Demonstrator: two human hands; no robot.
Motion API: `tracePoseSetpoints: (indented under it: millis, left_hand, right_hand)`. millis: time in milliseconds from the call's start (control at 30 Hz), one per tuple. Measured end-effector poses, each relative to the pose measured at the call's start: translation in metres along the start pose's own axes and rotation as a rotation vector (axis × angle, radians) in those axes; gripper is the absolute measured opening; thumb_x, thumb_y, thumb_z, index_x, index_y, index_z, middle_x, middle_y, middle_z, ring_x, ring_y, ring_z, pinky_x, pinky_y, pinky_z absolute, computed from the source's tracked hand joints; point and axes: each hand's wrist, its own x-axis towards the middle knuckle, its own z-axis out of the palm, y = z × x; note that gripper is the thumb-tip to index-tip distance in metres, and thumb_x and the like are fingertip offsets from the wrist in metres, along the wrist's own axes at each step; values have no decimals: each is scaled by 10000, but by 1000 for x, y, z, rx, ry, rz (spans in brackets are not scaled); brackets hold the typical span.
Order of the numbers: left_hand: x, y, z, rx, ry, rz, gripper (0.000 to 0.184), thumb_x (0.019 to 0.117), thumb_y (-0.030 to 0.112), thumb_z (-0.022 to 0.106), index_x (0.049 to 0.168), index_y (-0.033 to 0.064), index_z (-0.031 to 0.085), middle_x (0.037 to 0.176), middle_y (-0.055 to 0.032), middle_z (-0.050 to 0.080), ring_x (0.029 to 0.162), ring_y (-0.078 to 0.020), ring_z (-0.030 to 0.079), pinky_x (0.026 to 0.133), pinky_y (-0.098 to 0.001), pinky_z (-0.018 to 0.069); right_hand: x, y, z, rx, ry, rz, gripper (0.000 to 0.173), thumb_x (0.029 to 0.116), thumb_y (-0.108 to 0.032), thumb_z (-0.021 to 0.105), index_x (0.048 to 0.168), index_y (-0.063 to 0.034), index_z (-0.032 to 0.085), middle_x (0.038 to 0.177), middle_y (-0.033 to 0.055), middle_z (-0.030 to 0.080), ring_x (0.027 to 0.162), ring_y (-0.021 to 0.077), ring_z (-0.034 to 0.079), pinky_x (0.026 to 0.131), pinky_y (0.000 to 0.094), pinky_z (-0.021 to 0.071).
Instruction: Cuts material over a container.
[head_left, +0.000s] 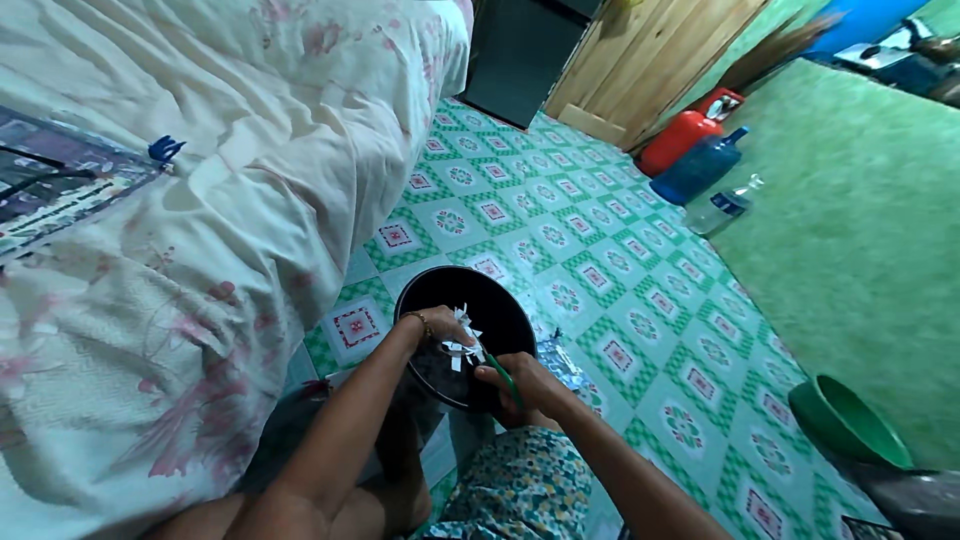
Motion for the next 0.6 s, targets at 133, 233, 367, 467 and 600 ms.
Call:
tracePoseSetpoints:
  millis: [133, 233, 367, 467, 600]
  left_hand:
    - [5, -6, -1, -60, 80, 7, 334, 1040, 194, 603, 1246, -67, 570, 1087, -161, 614, 896, -168, 581, 840, -343, 496]
    - [8, -10, -7, -180, 148, 21, 280, 1035, 135, 584, 1225, -69, 552, 1017, -146, 591, 824, -161, 564, 772, -329, 498]
    - [9, -8, -15, -270, 210, 27, 353, 1010, 117, 634, 1292, -71, 536, 1106, -186, 612, 917, -213, 601, 850, -381, 510]
    - [9, -9, -14, -292, 230, 51, 396, 991, 134, 672, 1302, -74, 541, 1144, -204, 618, 948, -226, 614, 874, -397, 516]
    - [9, -5, -5, -260, 181, 91, 357, 987, 141, 681, 1252, -68, 566, 1043, -155, 631, 842, -157, 606, 789, -323, 523]
  right_hand:
    - [-2, -1, -5, 96, -25, 31, 378, 1060, -391, 533, 994, -26, 609, 628, -20, 563, 503, 51, 529, 512, 215, 446]
    - [-14, -5, -11, 162, -45, 62, 427, 1082, -430, 456, 1111, -28, 596, 648, -19, 607, 493, 31, 537, 464, 184, 405]
    - [-26, -2, -14, 141, -78, 102, 435, 1086, -442, 435, 1140, -33, 570, 678, -14, 625, 514, 39, 551, 472, 188, 404]
    - [-30, 2, -12, 127, -91, 104, 439, 1083, -447, 441, 1154, -33, 567, 697, -12, 632, 529, 44, 566, 479, 193, 417]
    - [-27, -5, -12, 97, -72, 97, 436, 1071, -470, 458, 1111, -51, 570, 675, -12, 615, 515, 51, 557, 477, 198, 417]
